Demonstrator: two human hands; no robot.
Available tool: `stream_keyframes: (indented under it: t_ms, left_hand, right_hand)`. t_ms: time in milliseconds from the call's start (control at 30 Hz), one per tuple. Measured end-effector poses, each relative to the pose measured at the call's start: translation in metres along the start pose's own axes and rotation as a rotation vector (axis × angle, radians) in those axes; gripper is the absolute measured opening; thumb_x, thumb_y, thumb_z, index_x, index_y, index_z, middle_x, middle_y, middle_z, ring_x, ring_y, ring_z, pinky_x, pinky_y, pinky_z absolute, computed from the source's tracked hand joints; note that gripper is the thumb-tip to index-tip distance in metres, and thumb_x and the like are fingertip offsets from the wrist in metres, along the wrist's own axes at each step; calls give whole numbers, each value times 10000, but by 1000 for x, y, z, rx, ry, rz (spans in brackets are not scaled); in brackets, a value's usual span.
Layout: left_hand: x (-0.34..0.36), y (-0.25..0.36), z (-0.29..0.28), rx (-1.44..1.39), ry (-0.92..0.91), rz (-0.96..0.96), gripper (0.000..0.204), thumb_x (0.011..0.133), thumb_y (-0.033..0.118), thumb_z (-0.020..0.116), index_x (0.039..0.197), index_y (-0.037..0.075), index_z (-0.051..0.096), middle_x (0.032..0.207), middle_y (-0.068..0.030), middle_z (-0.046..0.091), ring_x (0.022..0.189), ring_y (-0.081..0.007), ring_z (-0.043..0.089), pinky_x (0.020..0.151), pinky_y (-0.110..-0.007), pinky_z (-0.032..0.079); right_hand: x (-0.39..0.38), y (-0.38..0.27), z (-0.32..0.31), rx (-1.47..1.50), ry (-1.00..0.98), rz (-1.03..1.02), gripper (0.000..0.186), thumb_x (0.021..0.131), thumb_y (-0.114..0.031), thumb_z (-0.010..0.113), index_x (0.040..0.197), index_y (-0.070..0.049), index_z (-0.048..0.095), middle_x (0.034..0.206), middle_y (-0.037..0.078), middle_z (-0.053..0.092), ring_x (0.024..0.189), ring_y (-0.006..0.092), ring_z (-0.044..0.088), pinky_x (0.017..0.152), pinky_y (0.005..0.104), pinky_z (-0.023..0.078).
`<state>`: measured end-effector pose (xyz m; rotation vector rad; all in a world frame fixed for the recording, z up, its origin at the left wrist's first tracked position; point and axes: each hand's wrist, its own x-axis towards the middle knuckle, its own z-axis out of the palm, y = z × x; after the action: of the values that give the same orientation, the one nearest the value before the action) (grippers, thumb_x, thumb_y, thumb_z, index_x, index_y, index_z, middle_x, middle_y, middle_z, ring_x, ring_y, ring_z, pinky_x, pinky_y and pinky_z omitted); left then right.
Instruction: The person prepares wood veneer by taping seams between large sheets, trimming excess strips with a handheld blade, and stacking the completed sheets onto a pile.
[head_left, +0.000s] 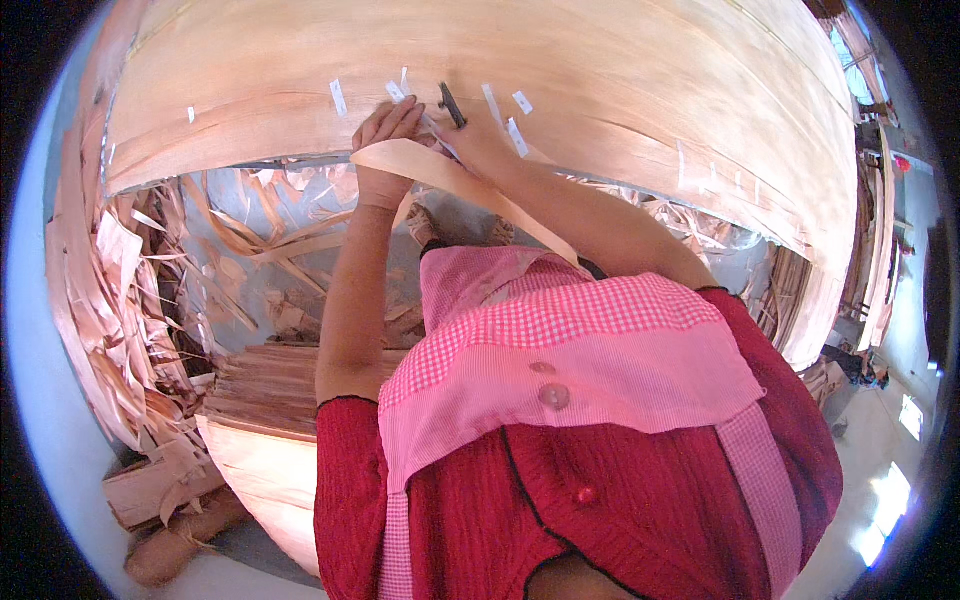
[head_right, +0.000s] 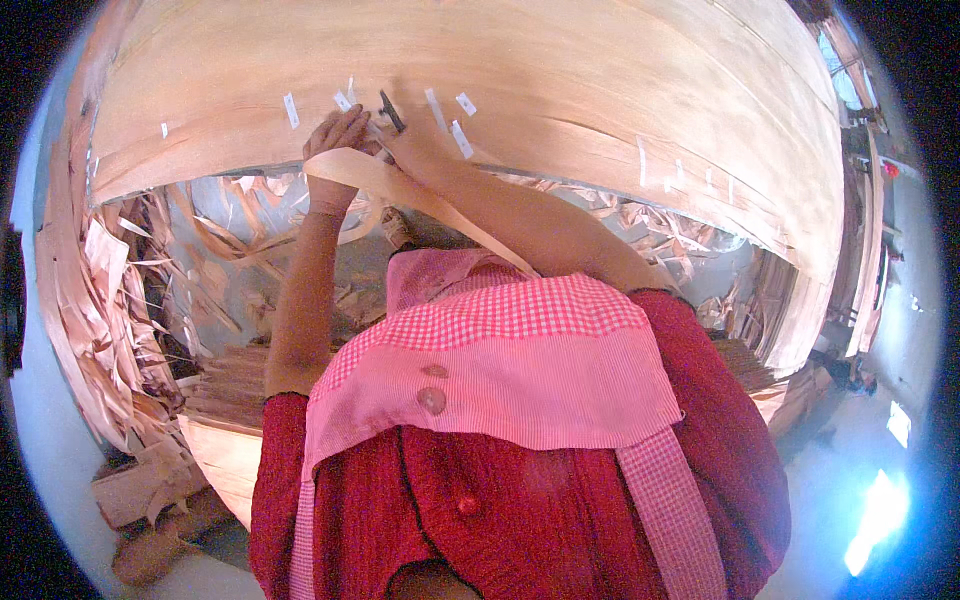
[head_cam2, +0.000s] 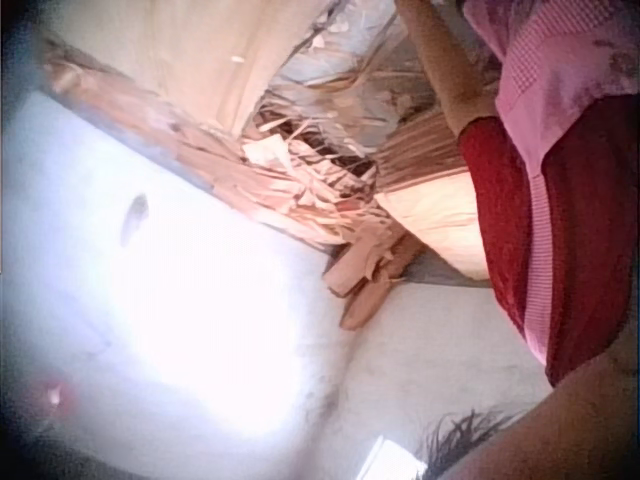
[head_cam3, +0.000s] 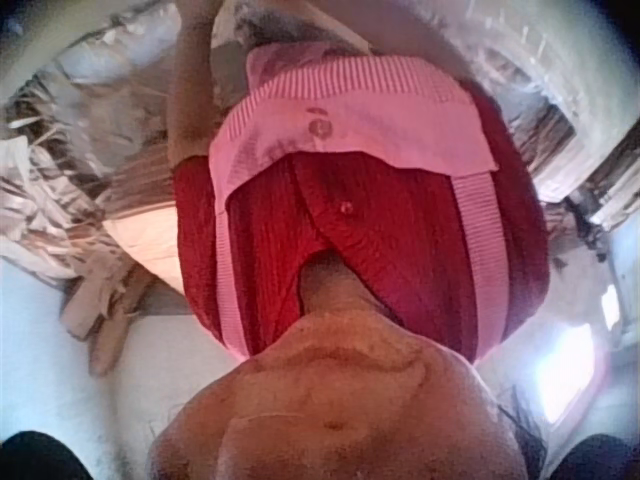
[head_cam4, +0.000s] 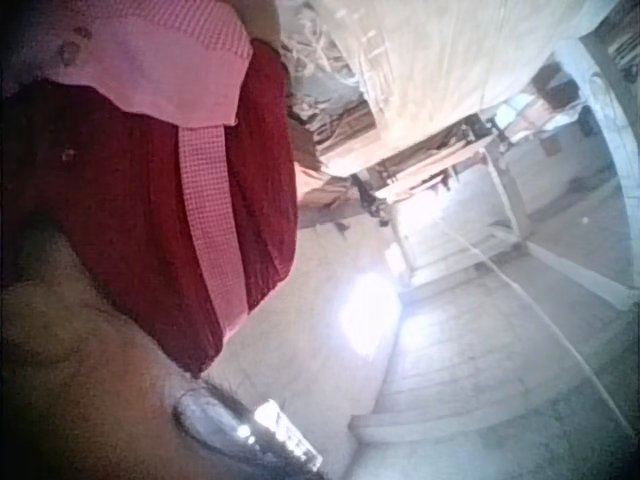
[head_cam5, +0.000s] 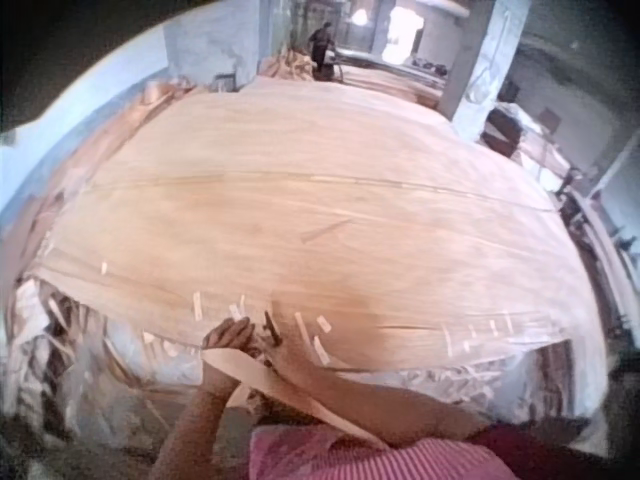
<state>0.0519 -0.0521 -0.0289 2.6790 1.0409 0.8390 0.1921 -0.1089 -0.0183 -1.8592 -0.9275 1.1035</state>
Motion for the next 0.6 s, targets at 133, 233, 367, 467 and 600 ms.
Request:
stream_keyframes:
  t_ms: [133,233,367,467,600]
  left_hand:
    - [-5,13,-4,142,-27,125,389,722,255,561,1100,165,542,1184,26,501,1126,-189,418,941,-393,303]
    - [-13,11,12,148,-76,283,427,734,261,564,1132,120,503,1212,-27,473,1157,-241,404,977,-476,249]
    - [-19,24,3,133,-172,170,451,740,244,553,1171,134,481,1258,-81,423,1203,-276,345,979,-503,220]
    - [-19,43,-26,133,-237,114,469,757,240,550,1213,184,456,1305,-126,354,1229,-293,297,968,-483,232]
    - [-174,-6,20,-14,-234,-100,437,809,218,489,1223,105,411,1279,-145,378,1166,-311,377,945,-444,297]
  right_hand:
    - [-29,-10,-17,-232,-60,11,268,774,-213,564,794,52,601,620,142,593,588,235,592,537,351,443]
    - [-20,-1,-18,-289,-94,-16,261,763,-210,567,794,48,594,652,177,593,603,267,589,551,371,445]
    - [-12,1,-70,-843,-119,-324,281,738,-220,602,845,37,570,745,201,600,668,276,596,564,379,452]
    - [-29,-8,-120,-333,-127,50,316,714,-225,622,912,14,564,796,208,600,732,312,593,617,394,458]
    - [-75,-11,-135,-424,-92,-205,346,716,-271,620,971,-45,565,826,185,603,779,336,578,681,404,444]
